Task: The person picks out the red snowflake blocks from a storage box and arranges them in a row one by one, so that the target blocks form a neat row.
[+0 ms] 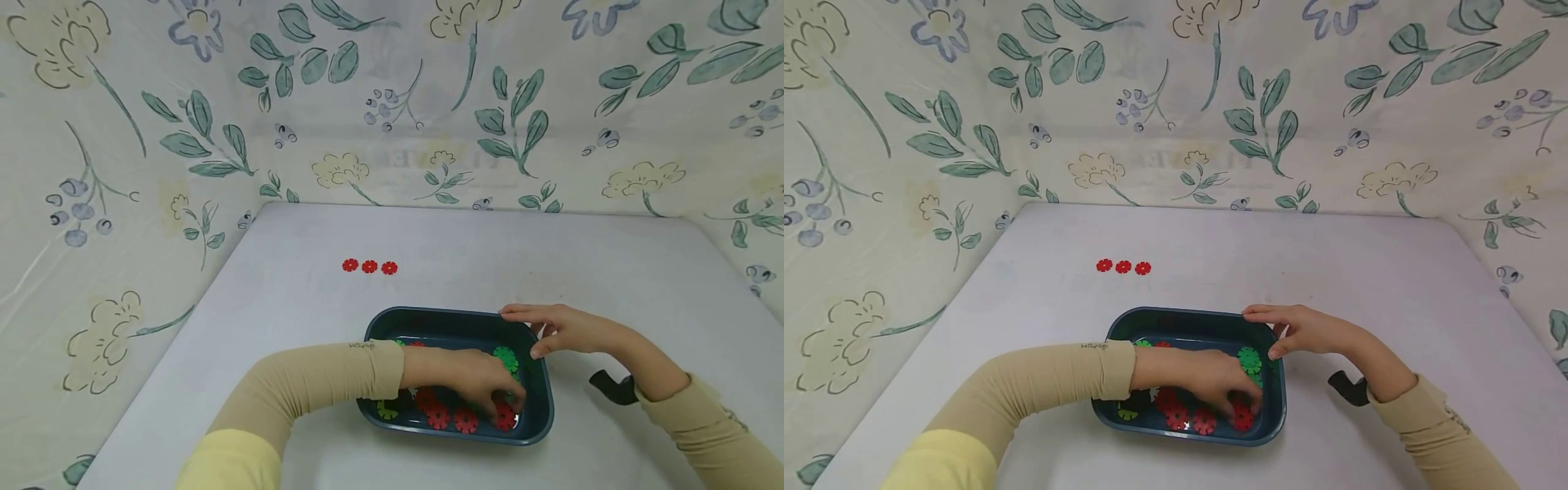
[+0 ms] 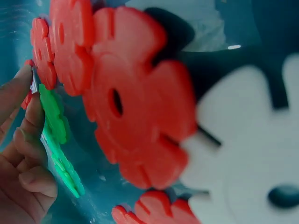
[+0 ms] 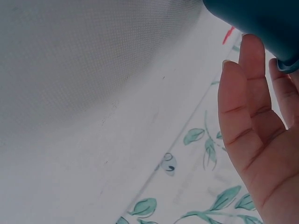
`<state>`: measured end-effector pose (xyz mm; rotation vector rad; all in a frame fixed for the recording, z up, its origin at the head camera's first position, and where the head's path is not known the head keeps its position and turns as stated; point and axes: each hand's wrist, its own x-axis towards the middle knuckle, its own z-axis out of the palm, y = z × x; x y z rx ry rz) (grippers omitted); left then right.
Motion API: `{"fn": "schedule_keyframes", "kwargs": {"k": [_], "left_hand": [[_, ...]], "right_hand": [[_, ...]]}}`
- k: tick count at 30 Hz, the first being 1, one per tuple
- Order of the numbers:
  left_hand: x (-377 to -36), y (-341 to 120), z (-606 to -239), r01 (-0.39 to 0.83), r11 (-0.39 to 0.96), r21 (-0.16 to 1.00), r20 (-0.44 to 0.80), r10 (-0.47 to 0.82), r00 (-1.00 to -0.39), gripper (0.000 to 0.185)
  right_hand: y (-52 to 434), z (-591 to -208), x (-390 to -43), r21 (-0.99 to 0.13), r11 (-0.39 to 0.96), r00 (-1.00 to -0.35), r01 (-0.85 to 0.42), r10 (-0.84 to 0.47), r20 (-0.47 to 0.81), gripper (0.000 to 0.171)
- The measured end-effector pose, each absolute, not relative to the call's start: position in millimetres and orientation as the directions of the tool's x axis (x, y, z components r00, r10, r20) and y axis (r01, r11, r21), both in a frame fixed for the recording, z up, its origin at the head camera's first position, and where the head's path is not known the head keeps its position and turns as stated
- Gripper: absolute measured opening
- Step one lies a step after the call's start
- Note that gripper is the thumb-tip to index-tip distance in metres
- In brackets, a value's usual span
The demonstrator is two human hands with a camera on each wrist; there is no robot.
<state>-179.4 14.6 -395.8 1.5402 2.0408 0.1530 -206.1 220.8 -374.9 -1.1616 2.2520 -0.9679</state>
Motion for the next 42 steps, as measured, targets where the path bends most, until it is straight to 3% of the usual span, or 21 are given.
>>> {"fn": "schedule_keyframes", "kwargs": {"k": [6,13,20,23,27,35,42], "left_hand": [[-184,14,-394,0.775,0.365,0.516,-0.349,0.916,-0.199,0.03],[-189,7,-381,0.743,0.449,0.497,-0.301,0.892,-0.337,0.028],[-200,-8,-343,0.737,0.444,0.51,-0.198,0.894,-0.402,0.03],[-212,-19,-327,0.701,0.439,0.563,-0.115,0.881,-0.459,0.03],[-232,-36,-316,0.613,0.488,0.622,-0.062,0.811,-0.582,0.029],[-278,-74,-324,0.452,0.614,0.647,-0.081,0.645,-0.76,0.031],[-309,-97,-343,0.264,0.645,0.717,-0.136,0.502,-0.854,0.033]], "right_hand": [[221,-374,-206,-0.744,0.408,-0.559,-0.529,-0.827,-0.056,0.057],[219,-374,-205,-0.756,0.417,-0.567,-0.504,-0.821,-0.076,0.058],[218,-374,-203,-0.75,0.453,-0.587,-0.483,-0.803,-0.107,0.059],[219,-371,-203,-0.739,0.492,-0.608,-0.461,-0.781,-0.14,0.06],[219,-369,-205,-0.734,0.497,-0.608,-0.463,-0.78,-0.145,0.062],[218,-372,-205,-0.732,0.469,-0.595,-0.494,-0.796,-0.108,0.06],[219,-373,-205,-0.727,0.469,-0.595,-0.502,-0.797,-0.103,0.06]]}}
